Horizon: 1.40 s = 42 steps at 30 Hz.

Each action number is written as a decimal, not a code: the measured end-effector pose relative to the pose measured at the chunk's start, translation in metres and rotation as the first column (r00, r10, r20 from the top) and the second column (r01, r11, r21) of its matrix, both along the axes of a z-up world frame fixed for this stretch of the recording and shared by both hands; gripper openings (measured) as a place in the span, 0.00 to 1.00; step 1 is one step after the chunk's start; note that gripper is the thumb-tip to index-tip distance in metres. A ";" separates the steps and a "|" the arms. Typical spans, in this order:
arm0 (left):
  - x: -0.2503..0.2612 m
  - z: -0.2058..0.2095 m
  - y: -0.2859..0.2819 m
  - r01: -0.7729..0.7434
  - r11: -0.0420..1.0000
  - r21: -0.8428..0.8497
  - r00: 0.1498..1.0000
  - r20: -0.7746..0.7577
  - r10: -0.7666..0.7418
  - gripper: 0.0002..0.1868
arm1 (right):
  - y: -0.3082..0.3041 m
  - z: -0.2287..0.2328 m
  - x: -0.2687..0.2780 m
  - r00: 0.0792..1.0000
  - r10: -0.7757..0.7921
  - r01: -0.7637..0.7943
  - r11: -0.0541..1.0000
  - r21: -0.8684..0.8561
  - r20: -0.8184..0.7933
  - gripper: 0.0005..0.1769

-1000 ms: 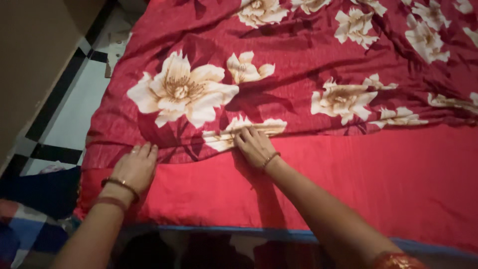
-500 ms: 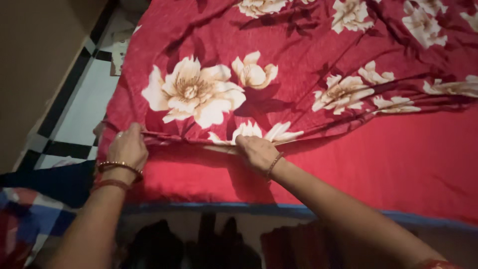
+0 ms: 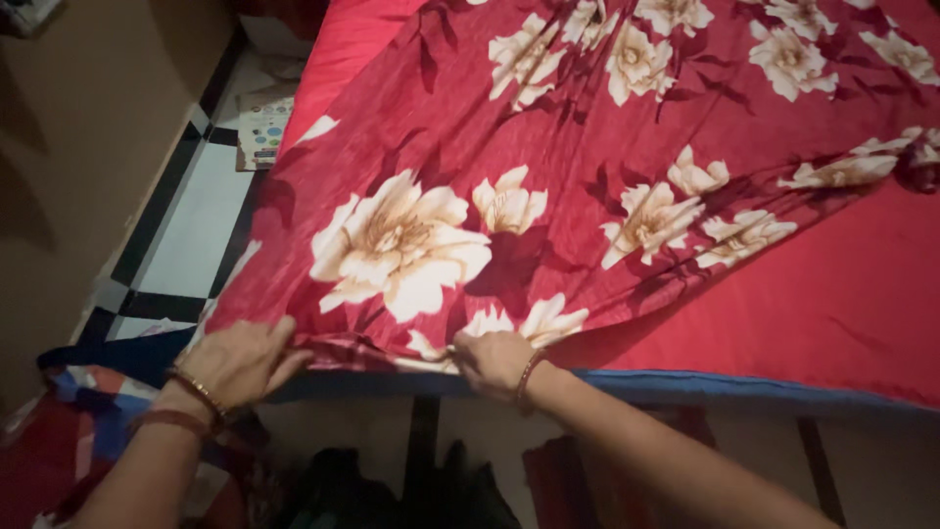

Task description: The person wipes the headboard of a bed with a cloth, then spreads a floral-patterned bedsheet over the mattress and smooths it out.

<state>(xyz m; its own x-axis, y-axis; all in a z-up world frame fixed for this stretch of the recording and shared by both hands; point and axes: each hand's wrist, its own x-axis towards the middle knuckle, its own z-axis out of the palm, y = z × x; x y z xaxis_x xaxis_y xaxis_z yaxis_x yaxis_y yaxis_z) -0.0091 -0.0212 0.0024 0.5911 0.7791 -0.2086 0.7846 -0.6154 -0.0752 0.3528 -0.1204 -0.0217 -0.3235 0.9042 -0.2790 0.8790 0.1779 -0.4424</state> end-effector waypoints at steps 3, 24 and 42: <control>-0.018 -0.006 -0.008 0.007 0.998 -0.055 0.995 -0.104 -0.013 0.24 | -0.014 0.003 -0.016 1.000 0.018 -0.017 0.999 -0.048 0.007 0.17; -0.029 -0.066 -0.001 -0.390 0.895 -0.216 0.828 -0.507 0.239 0.23 | -0.051 -0.090 -0.065 0.979 0.199 -0.193 0.974 0.120 -0.039 0.26; 0.141 -0.037 0.007 -0.121 0.978 -0.172 0.988 -0.120 0.101 0.20 | -0.035 -0.085 0.199 0.962 -0.115 0.042 0.958 0.284 0.247 0.30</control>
<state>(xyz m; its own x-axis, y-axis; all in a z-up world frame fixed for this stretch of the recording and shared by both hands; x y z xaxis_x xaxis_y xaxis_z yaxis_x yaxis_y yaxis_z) 0.1322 -0.0144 -0.0341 0.4688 0.7830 -0.4089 0.8417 -0.5363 -0.0620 0.5514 -0.1558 -0.1069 -0.1982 0.9768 -0.0815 0.9723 0.1854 -0.1422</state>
